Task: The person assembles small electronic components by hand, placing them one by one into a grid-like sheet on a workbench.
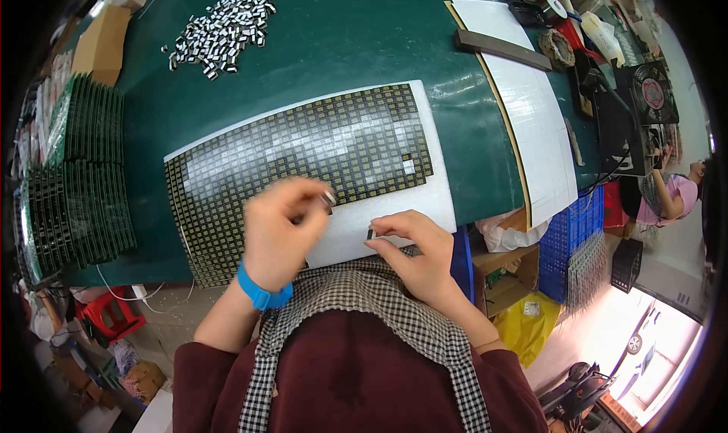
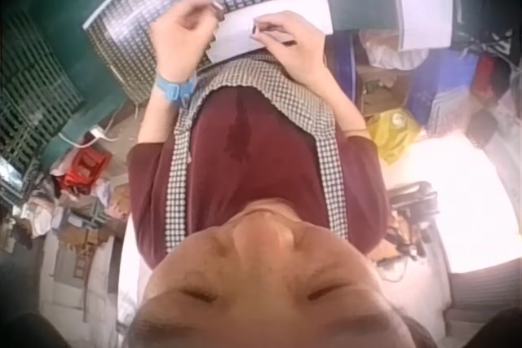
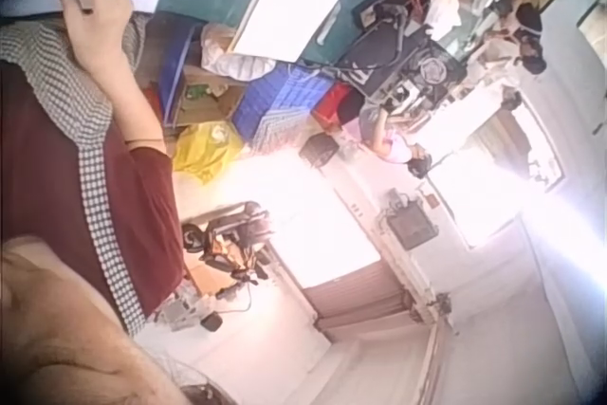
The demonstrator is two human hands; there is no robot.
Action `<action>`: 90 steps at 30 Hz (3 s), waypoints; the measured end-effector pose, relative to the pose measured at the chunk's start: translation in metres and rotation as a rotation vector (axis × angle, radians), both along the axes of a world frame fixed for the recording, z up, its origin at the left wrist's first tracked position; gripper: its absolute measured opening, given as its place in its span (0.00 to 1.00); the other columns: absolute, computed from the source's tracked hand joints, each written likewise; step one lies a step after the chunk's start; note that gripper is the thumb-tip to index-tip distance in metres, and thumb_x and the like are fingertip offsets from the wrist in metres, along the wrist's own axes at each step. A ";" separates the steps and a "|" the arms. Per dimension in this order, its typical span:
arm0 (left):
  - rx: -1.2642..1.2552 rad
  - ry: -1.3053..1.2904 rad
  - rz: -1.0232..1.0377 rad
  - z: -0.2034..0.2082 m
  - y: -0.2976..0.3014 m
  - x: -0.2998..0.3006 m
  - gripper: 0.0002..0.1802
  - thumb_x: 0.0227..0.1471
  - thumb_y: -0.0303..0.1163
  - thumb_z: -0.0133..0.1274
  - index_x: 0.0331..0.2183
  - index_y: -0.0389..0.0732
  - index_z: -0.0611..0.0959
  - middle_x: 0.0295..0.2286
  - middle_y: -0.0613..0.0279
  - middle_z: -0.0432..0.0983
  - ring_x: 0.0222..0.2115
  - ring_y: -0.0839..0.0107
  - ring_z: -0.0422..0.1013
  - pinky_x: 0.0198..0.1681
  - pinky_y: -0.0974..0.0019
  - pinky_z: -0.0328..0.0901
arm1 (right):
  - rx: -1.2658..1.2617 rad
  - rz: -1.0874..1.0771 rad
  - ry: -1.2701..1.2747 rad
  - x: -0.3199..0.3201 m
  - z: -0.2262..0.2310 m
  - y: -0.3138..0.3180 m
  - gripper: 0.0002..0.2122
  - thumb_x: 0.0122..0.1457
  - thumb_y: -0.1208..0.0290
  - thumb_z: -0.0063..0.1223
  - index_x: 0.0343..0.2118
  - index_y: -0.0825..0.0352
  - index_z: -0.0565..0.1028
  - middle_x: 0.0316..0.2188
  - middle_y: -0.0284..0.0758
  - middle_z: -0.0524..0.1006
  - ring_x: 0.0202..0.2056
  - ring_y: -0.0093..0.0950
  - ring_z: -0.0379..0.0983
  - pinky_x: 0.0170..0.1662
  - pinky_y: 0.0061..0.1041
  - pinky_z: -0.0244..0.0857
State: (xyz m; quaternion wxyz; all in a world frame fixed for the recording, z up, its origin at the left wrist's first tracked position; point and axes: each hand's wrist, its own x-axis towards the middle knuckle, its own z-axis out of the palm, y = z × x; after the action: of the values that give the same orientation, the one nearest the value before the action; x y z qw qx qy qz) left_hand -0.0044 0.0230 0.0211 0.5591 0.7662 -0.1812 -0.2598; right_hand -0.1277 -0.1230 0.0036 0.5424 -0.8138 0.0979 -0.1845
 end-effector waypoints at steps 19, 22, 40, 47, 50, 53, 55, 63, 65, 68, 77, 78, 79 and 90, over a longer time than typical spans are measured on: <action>0.464 -1.378 -0.547 -0.004 0.002 -0.014 0.15 0.38 0.22 0.49 0.35 0.30 0.76 0.29 0.48 0.74 0.31 0.63 0.72 0.31 0.71 0.70 | 0.170 -0.094 0.076 -0.005 -0.014 0.007 0.16 0.44 0.80 0.60 0.39 0.67 0.73 0.28 0.35 0.76 0.32 0.26 0.75 0.34 0.20 0.69; 0.327 -0.988 -0.510 0.012 0.004 -0.005 0.18 0.43 0.21 0.49 0.41 0.33 0.73 0.28 0.56 0.76 0.29 0.71 0.73 0.31 0.74 0.69 | 0.015 -0.066 -0.004 -0.004 -0.012 0.006 0.17 0.43 0.80 0.60 0.39 0.66 0.73 0.29 0.35 0.77 0.31 0.27 0.75 0.33 0.22 0.70; -0.372 0.876 -0.046 -0.008 -0.006 -0.019 0.21 0.47 0.20 0.53 0.44 0.33 0.67 0.28 0.58 0.77 0.30 0.73 0.74 0.36 0.72 0.69 | -0.156 -0.011 -0.272 -0.001 -0.008 0.003 0.20 0.40 0.85 0.61 0.39 0.70 0.70 0.29 0.38 0.77 0.31 0.30 0.75 0.34 0.24 0.69; -0.370 0.899 -0.054 -0.007 -0.006 -0.017 0.19 0.48 0.21 0.52 0.43 0.35 0.67 0.28 0.58 0.77 0.30 0.72 0.74 0.36 0.72 0.69 | -0.119 -0.028 -0.277 0.000 -0.010 0.005 0.19 0.40 0.86 0.60 0.38 0.70 0.71 0.29 0.38 0.77 0.31 0.29 0.75 0.35 0.24 0.70; -0.426 0.903 -0.070 -0.009 -0.006 -0.019 0.19 0.48 0.21 0.53 0.42 0.35 0.67 0.29 0.59 0.76 0.32 0.72 0.73 0.37 0.72 0.69 | -0.108 -0.034 -0.248 -0.001 -0.006 0.005 0.19 0.39 0.86 0.60 0.38 0.69 0.71 0.29 0.38 0.77 0.31 0.29 0.75 0.35 0.24 0.70; -0.394 0.883 -0.090 -0.011 -0.007 -0.022 0.18 0.47 0.21 0.53 0.42 0.36 0.67 0.30 0.58 0.75 0.33 0.73 0.72 0.38 0.72 0.68 | -0.199 -0.036 -0.189 -0.003 -0.003 0.003 0.18 0.40 0.84 0.60 0.37 0.68 0.72 0.28 0.37 0.76 0.31 0.30 0.75 0.34 0.24 0.70; -0.379 0.792 -0.089 -0.012 -0.005 -0.019 0.17 0.47 0.19 0.52 0.41 0.36 0.68 0.32 0.59 0.74 0.33 0.74 0.71 0.38 0.73 0.67 | -0.342 0.036 -0.233 0.004 -0.004 0.003 0.17 0.40 0.80 0.61 0.37 0.66 0.74 0.28 0.36 0.75 0.30 0.33 0.74 0.34 0.25 0.69; 0.118 -0.702 0.117 -0.016 0.035 0.104 0.15 0.49 0.18 0.47 0.42 0.35 0.74 0.43 0.57 0.66 0.39 0.67 0.68 0.43 0.68 0.64 | -0.121 -0.690 -0.182 -0.048 -0.023 -0.032 0.06 0.53 0.77 0.51 0.34 0.70 0.72 0.18 0.29 0.68 0.17 0.17 0.62 0.19 0.15 0.54; 0.447 -0.834 0.063 -0.020 0.045 0.143 0.28 0.47 0.18 0.48 0.52 0.41 0.67 0.55 0.52 0.53 0.51 0.55 0.59 0.50 0.61 0.60 | 0.088 -1.065 -0.267 -0.057 -0.020 -0.066 0.08 0.61 0.71 0.40 0.30 0.69 0.70 0.15 0.23 0.62 0.14 0.11 0.53 0.16 0.13 0.44; 0.547 -0.965 -0.091 -0.009 0.037 0.149 0.33 0.45 0.18 0.49 0.54 0.42 0.64 0.58 0.51 0.47 0.56 0.51 0.51 0.54 0.59 0.55 | 0.169 -1.285 -0.285 -0.096 -0.040 -0.134 0.11 0.63 0.64 0.38 0.35 0.68 0.69 0.21 0.27 0.68 0.22 0.15 0.62 0.24 0.15 0.54; 0.011 -1.265 -0.890 0.026 -0.217 0.001 0.32 0.38 0.31 0.59 0.49 0.43 0.69 0.53 0.49 0.57 0.53 0.53 0.55 0.54 0.55 0.54 | 0.153 -1.414 0.066 -0.118 -0.085 -0.253 0.29 0.60 0.49 0.30 0.37 0.77 0.72 0.34 0.50 0.74 0.40 0.42 0.70 0.43 0.35 0.61; 0.033 -1.304 -0.945 0.019 -0.244 -0.024 0.31 0.44 0.39 0.55 0.51 0.48 0.67 0.54 0.52 0.55 0.55 0.54 0.52 0.54 0.47 0.51 | 0.069 -1.530 0.256 -0.115 -0.083 -0.256 0.28 0.61 0.52 0.30 0.33 0.78 0.72 0.32 0.54 0.73 0.40 0.48 0.69 0.44 0.39 0.60; 0.025 -1.273 -0.990 0.007 -0.263 -0.042 0.30 0.46 0.41 0.52 0.52 0.51 0.66 0.55 0.55 0.53 0.56 0.54 0.50 0.54 0.42 0.49 | -0.009 -1.551 0.223 -0.104 -0.078 -0.246 0.27 0.61 0.52 0.30 0.33 0.76 0.72 0.34 0.57 0.72 0.40 0.52 0.68 0.43 0.41 0.60; 0.047 -1.226 -1.120 -0.049 -0.329 -0.101 0.24 0.54 0.46 0.39 0.54 0.62 0.64 0.58 0.65 0.49 0.60 0.59 0.42 0.53 0.29 0.35 | 0.140 -1.515 -0.155 -0.099 -0.083 -0.243 0.20 0.63 0.60 0.33 0.34 0.75 0.72 0.30 0.47 0.75 0.32 0.39 0.72 0.37 0.33 0.63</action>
State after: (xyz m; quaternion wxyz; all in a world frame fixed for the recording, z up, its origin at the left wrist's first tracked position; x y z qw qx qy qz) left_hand -0.1059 -0.3057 -0.0281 0.1329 0.5798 -0.8028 -0.0400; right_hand -0.2263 -0.3665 -0.0795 0.3234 -0.4726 0.6023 -0.5561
